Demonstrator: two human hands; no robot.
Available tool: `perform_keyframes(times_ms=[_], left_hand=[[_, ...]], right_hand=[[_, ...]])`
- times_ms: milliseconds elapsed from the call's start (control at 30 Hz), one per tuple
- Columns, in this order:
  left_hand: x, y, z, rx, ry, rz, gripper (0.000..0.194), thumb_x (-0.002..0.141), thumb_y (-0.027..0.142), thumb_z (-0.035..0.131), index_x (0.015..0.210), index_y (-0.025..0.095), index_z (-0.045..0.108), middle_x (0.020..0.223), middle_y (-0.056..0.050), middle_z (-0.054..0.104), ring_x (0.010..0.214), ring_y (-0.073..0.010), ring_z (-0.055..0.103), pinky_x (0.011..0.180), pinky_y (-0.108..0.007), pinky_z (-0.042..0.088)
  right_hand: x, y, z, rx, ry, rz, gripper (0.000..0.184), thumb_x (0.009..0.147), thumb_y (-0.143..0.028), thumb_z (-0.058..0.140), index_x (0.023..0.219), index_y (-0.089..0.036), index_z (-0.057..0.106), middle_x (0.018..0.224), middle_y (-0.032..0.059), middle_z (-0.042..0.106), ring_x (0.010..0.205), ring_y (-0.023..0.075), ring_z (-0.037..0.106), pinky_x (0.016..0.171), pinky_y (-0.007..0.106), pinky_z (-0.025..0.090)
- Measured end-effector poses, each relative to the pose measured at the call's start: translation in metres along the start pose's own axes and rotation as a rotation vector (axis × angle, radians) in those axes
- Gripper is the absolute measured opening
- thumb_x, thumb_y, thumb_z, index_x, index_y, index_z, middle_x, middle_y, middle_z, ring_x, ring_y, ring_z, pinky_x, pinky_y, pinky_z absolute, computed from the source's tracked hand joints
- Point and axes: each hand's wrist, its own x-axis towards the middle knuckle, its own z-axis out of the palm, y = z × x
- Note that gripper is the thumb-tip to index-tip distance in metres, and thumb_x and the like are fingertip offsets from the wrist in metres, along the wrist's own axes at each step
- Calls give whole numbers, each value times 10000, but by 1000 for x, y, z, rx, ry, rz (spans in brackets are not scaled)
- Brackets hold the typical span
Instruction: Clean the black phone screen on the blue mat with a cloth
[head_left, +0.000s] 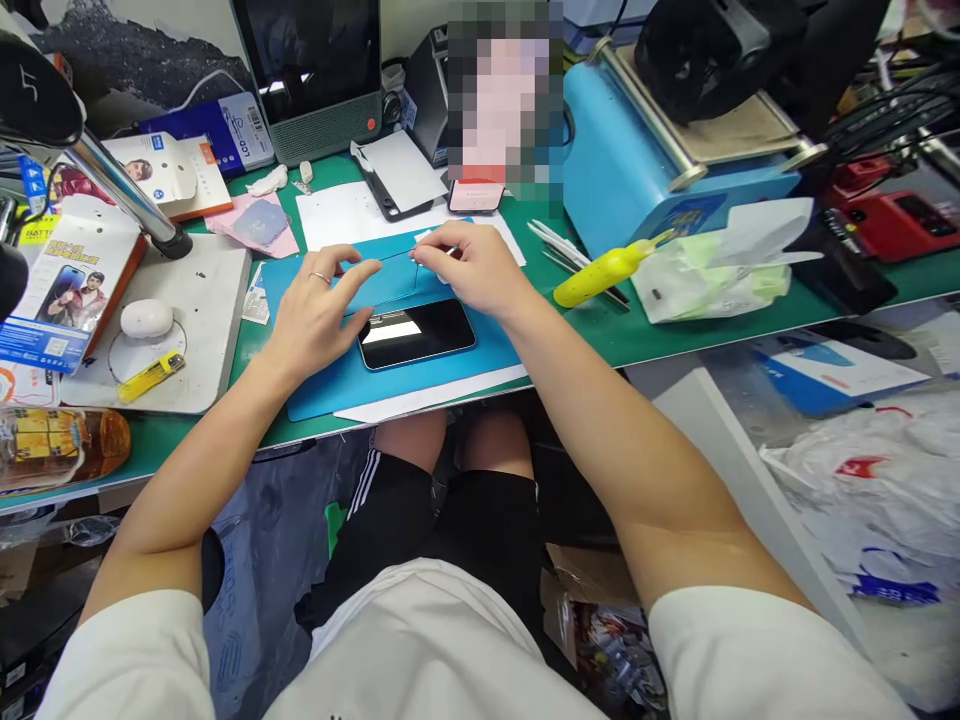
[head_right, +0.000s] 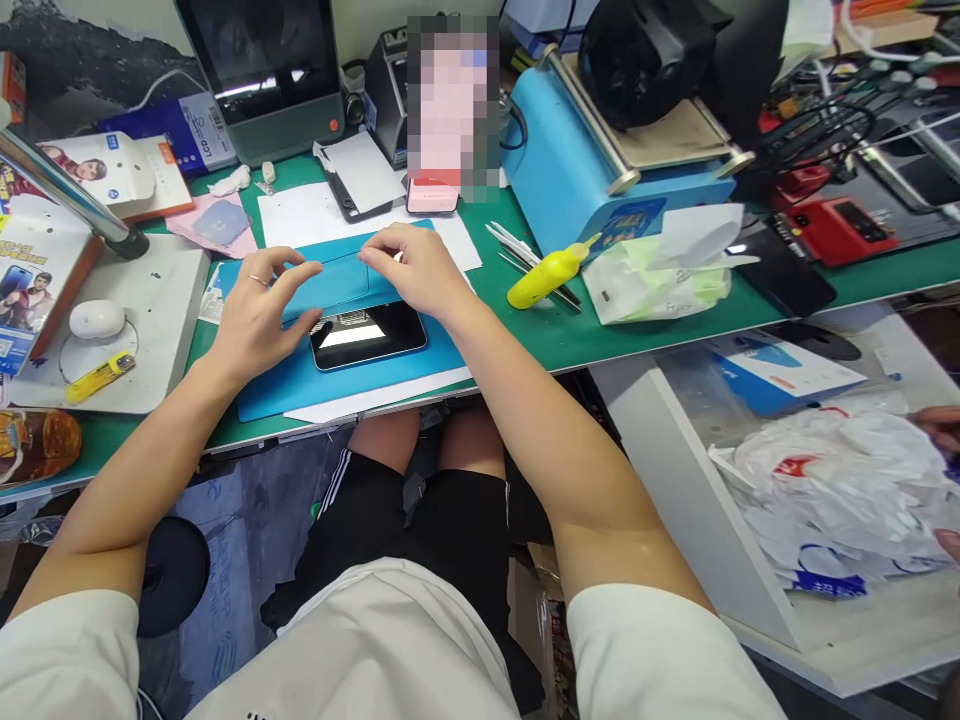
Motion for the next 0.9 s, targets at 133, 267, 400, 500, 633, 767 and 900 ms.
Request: perform_keyframes(times_ms=[133, 267, 400, 500, 633, 767, 900], left_hand=[[-4, 8, -6, -85, 17, 0, 374, 1110, 393, 524, 1415, 220, 655, 1371, -141, 708, 1252, -303, 667, 1048, -486, 567], [-4, 10, -7, -151, -150, 5, 507, 1145, 511, 405, 1376, 178, 711, 1355, -143, 763, 1210, -310, 687, 1075, -509, 560], [-2, 9, -7, -209, -320, -27, 632, 1158, 547, 291, 1538, 164, 619, 1612, -144, 634, 1437, -344, 576, 1241, -580, 456], [-2, 9, -6, -186, -397, -33, 660, 1152, 556, 277, 1612, 163, 541, 1679, -147, 569, 1504, -359, 523, 1283, -598, 411], [-2, 8, -4, -126, -394, -13, 679, 1130, 571, 383, 1627, 123, 497, 1582, -200, 635, 1450, -379, 566, 1231, -584, 461], [-3, 10, -4, -77, -354, -32, 736, 1056, 589, 601, 1630, 147, 465, 1447, -199, 716, 1283, -370, 660, 1078, -523, 561], [-1, 17, -2, -56, -324, -8, 743, 1022, 563, 683, 1613, 164, 476, 1445, -185, 729, 1278, -368, 667, 1033, -492, 576]], right_hand=[[-23, 4, -12, -114, -27, -255, 234, 1049, -408, 645, 1000, -274, 830, 1002, 59, 810, 922, 252, 721, 834, 434, 589], [-46, 12, -16, -359, 16, -450, 272, 1100, -333, 573, 1034, -284, 832, 998, 74, 816, 937, 251, 730, 818, 434, 601], [-56, 19, -15, -497, 66, -536, 289, 1107, -267, 549, 1079, -292, 835, 960, 72, 822, 866, 232, 725, 768, 413, 606], [-59, 19, -17, -492, 52, -461, 340, 1122, -302, 498, 1110, -323, 837, 1007, 71, 834, 928, 249, 747, 813, 449, 630], [-66, 13, -23, -435, -31, -252, 435, 1133, -436, 408, 1160, -379, 839, 1118, 78, 837, 1066, 308, 765, 942, 557, 639], [-76, 13, -27, -310, 3, -183, 450, 1067, -594, 526, 1340, -352, 789, 1312, 106, 807, 1230, 381, 737, 1104, 649, 578], [-84, 19, -33, -206, -31, -188, 846, 925, -703, 723, 1665, -348, 516, 1569, 107, 683, 1468, 425, 604, 1255, 694, 465]])
